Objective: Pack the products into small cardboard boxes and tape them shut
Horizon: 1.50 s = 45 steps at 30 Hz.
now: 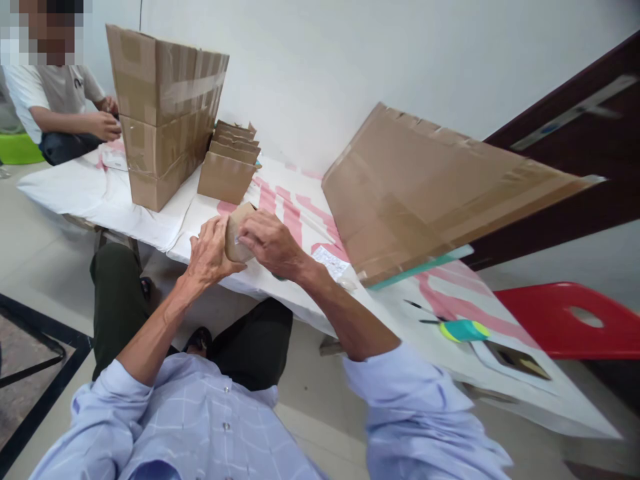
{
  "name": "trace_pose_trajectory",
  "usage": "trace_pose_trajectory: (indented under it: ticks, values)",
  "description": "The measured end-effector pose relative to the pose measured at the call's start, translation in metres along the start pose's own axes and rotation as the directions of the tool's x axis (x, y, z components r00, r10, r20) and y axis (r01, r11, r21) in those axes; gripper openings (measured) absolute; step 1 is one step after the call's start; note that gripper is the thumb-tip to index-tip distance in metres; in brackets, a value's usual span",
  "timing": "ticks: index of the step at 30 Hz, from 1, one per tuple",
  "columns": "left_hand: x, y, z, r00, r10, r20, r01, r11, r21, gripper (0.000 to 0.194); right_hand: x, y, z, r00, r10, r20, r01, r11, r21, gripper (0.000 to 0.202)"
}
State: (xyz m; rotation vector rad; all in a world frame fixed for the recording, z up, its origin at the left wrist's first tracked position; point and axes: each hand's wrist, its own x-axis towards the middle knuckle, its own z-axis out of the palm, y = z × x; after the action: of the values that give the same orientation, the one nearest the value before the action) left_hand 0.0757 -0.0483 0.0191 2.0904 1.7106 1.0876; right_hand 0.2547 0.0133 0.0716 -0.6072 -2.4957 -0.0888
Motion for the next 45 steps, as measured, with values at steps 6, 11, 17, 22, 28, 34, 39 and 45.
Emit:
trace_pose_trajectory:
  ticks: [6,11,17,22,28,34,39,45]
  values:
    - [0.005,-0.019,0.002,0.996,0.047,-0.074,-0.049,0.998,-0.034,0.113,-0.021,-0.003,-0.039,0.901,0.289,-0.324,-0.19,0.933,0.305,0.027]
    - [0.007,-0.057,-0.016,0.992,0.076,-0.1,-0.092,0.982,-0.166,0.113,-0.084,0.039,-0.053,0.692,0.59,-0.416,-0.434,0.801,0.413,0.035]
    - [0.016,-0.106,-0.039,0.995,-0.092,-0.048,0.076,0.959,-0.274,0.114,-0.213,0.104,-0.066,0.329,0.813,-0.48,-0.723,0.544,0.426,0.033]
    - [0.019,-0.105,-0.049,0.988,-0.144,0.062,0.156,0.929,-0.335,0.109,-0.273,0.125,-0.051,0.203,0.896,-0.396,-0.876,0.347,0.334,0.018]
    - [0.021,-0.079,-0.055,0.97,-0.239,0.046,0.241,0.92,-0.308,0.099,-0.268,0.153,-0.013,0.221,0.926,-0.307,-0.893,0.319,0.318,0.014]
    - [0.021,-0.064,-0.059,0.962,-0.273,0.004,0.264,0.927,-0.268,0.083,-0.251,0.182,0.004,0.249,0.941,-0.227,-0.913,0.307,0.269,0.012]
    - [0.021,-0.065,-0.058,0.95,-0.312,0.018,0.307,0.921,-0.239,0.089,-0.261,0.191,0.007,0.229,0.955,-0.186,-0.941,0.266,0.208,0.011]
    - [0.023,-0.062,-0.055,0.946,-0.324,0.024,0.319,0.913,-0.254,0.106,-0.279,0.198,0.002,0.2,0.965,-0.171,-0.967,0.223,0.126,0.013]
